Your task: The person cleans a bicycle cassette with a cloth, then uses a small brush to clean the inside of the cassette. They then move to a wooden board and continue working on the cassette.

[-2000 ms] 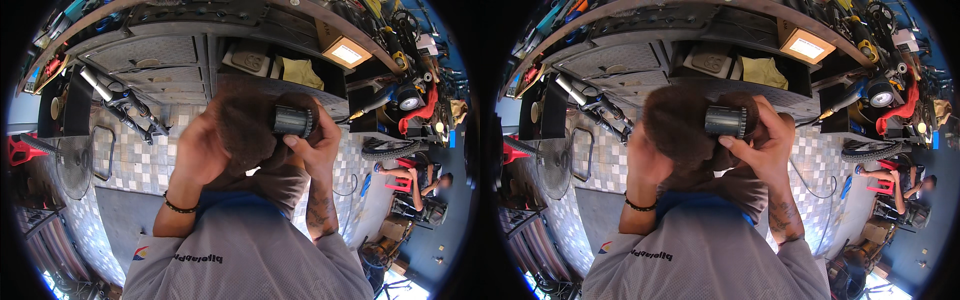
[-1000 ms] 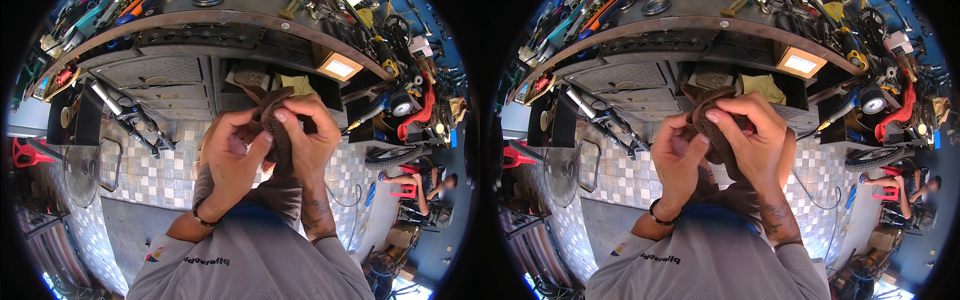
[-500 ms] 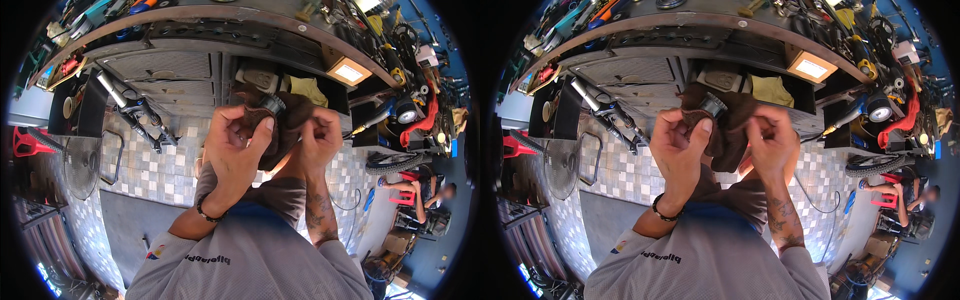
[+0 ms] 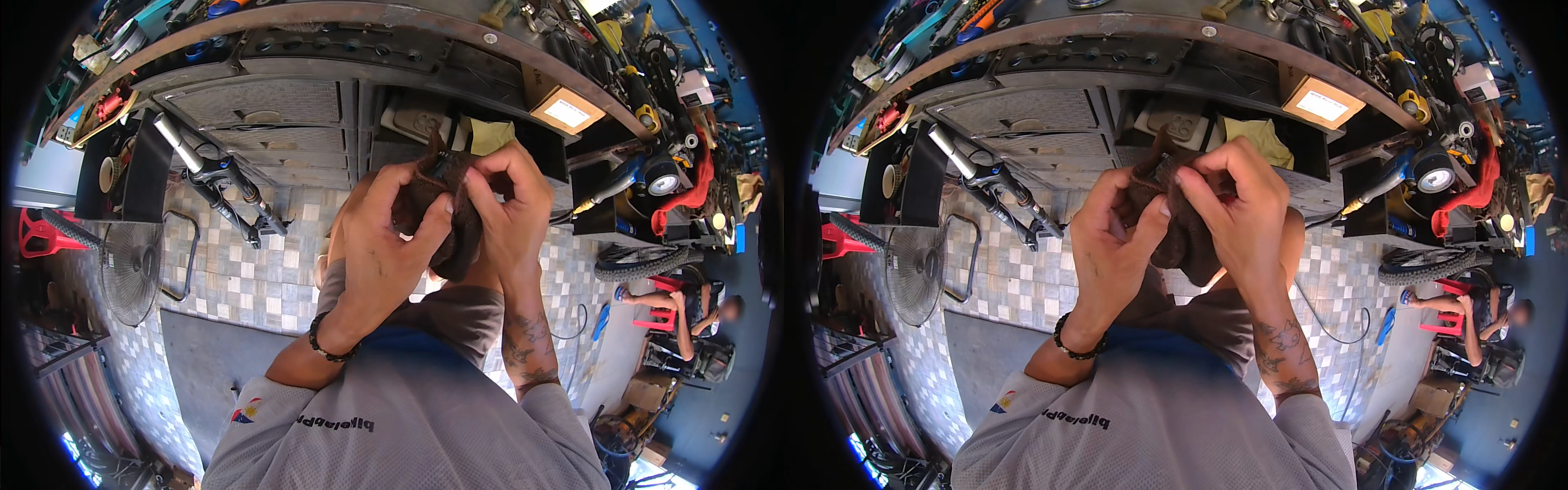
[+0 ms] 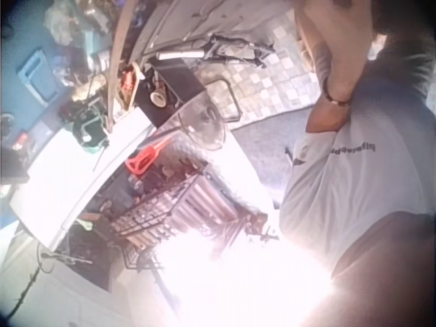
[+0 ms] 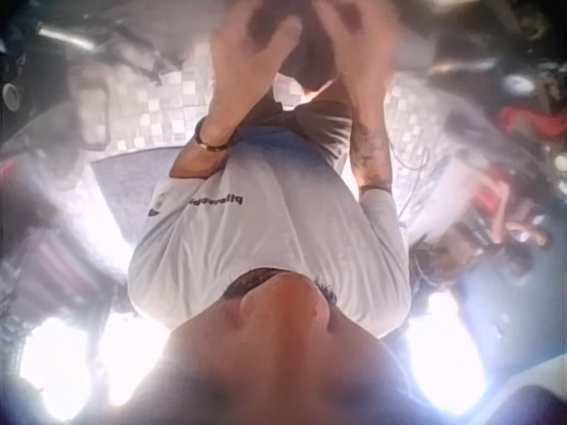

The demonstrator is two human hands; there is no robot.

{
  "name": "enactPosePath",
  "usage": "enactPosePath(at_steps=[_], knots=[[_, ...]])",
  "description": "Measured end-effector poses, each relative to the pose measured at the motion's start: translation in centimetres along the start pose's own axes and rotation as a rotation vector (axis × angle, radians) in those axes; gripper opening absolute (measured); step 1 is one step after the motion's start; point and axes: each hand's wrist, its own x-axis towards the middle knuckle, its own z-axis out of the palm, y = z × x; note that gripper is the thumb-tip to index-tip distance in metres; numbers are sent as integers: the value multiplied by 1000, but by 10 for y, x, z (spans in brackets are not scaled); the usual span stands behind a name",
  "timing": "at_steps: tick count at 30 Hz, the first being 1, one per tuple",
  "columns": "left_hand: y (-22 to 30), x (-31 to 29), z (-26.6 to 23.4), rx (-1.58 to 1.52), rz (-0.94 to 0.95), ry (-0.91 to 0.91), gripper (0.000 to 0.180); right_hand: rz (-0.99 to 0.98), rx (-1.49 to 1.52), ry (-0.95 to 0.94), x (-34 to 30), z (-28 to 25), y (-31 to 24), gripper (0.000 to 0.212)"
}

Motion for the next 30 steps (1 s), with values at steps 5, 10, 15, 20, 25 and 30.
enactPosePath(at_steps=[5, 10, 15, 20, 25, 30], knots=[[5, 1, 3, -381, -106, 127, 23, 72, 335, 50, -10, 12, 10, 16], [6, 14, -11, -753, -375, 58, 23, 602, 805, 343, -18, 22, 26, 27], [-1, 15, -11, -771, -395, -12, 19, 464, 983, 117, -26, 18, 27, 43], [-14, 16, -18, -553, -293, -108, 20, 187, 760, -53, -17, 10, 35, 35], [-28, 21, -44, -608, -259, -83, 23, 212, 905, -4, -19, 8, 43, 32], [-56, 27, -74, -1293, -197, -182, 41, 314, 1308, 30, -21, 4, 39, 37]])
